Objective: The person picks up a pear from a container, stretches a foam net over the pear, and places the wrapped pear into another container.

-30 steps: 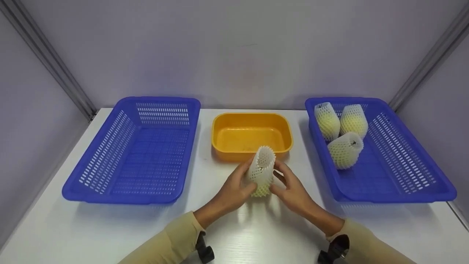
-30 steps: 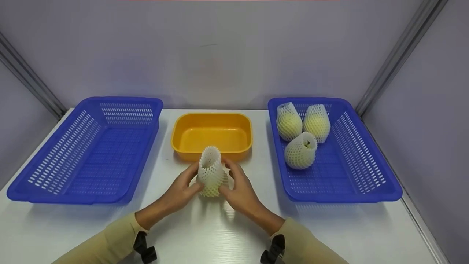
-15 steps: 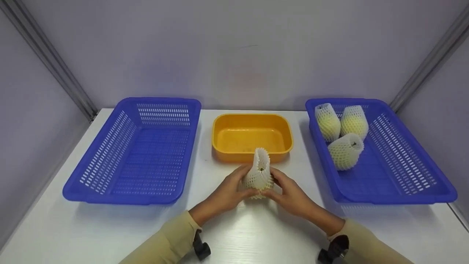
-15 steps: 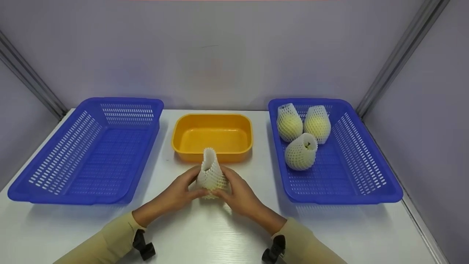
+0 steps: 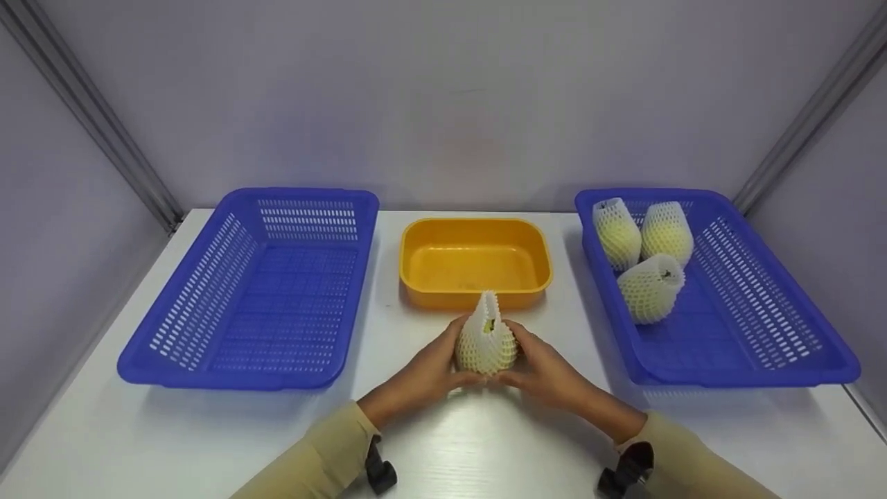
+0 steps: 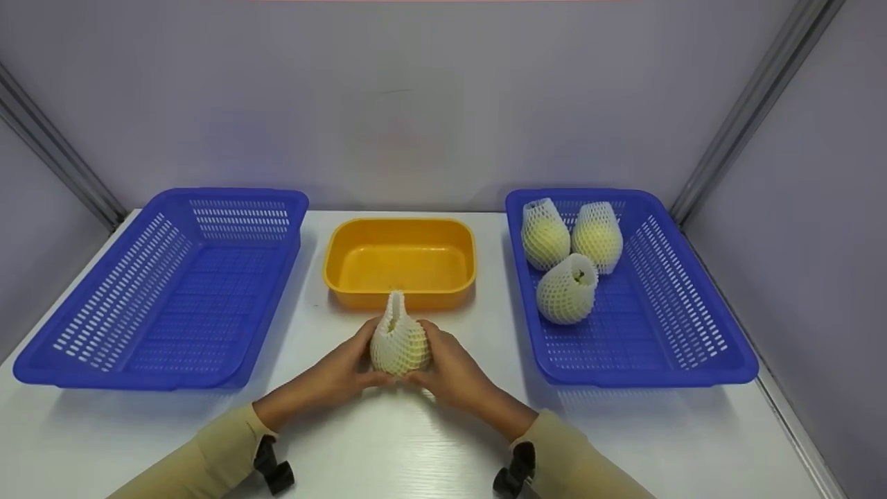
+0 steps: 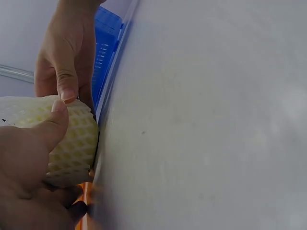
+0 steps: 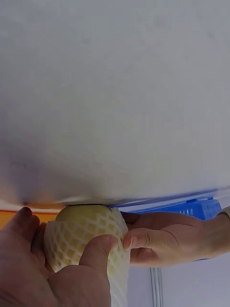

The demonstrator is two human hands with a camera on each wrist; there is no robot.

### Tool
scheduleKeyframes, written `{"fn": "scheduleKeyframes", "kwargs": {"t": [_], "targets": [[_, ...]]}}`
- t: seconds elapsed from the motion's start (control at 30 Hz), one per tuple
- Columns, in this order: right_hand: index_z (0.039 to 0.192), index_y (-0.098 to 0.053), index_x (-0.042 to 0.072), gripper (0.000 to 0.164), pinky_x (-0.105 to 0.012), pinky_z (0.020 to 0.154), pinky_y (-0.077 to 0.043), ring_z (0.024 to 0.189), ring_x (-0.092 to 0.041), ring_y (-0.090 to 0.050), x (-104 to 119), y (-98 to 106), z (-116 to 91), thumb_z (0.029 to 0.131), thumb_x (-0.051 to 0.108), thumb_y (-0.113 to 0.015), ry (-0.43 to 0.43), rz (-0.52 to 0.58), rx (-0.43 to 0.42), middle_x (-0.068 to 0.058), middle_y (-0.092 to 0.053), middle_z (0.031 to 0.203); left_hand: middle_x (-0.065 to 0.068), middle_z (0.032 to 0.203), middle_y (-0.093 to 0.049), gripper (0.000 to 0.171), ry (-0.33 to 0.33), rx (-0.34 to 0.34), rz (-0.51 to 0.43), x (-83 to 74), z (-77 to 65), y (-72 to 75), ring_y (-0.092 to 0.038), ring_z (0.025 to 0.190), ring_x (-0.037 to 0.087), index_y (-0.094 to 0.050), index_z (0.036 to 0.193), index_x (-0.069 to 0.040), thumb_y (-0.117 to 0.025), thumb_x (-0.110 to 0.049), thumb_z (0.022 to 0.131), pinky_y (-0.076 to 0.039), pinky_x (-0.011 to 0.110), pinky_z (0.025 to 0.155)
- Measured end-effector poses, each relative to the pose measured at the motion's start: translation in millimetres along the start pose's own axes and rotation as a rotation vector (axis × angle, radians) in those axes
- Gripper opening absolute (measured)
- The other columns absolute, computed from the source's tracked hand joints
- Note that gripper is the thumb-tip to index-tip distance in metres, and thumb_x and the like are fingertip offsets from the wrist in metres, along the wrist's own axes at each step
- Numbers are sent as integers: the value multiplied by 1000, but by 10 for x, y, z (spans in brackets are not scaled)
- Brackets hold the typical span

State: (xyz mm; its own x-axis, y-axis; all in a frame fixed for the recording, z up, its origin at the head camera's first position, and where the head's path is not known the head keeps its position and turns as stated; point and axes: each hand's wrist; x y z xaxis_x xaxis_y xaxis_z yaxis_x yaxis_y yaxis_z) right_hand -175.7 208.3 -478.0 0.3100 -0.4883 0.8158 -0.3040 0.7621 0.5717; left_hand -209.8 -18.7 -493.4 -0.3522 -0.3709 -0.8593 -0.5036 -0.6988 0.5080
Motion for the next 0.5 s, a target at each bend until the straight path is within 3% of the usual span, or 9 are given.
{"fn": "scheduleKeyframes", "kwargs": {"t": [0.23,0.5], "targets": [[149,-38,-7,71,-55,111,-40,136,-40,-47,-32,-6,33,90,2,-77,-4,60,40,-24,-49,146,18,141,-54,88,-24,-57,101,25,-7,-29,-51,130,34,-34,152,-2,-86,-25,83,-38,50,114],[154,-29,-6,87,-59,114,-35,139,-44,-42,-1,74,34,86,7,-82,-52,29,34,-27,-43,151,17,154,-43,96,-10,-19,22,-24,-13,12,-41,142,30,-29,156,-3,-86,-29,84,-31,46,119]]}}
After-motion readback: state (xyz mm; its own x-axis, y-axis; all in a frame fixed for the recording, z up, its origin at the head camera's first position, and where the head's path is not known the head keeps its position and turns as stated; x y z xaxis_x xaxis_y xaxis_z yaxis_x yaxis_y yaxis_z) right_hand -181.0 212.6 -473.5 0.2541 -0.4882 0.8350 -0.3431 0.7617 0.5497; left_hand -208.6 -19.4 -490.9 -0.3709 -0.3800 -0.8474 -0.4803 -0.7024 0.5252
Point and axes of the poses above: each hand's wrist, its own z-axis towards the middle knuckle, its own y-axis out of the back of the hand, x = y × z
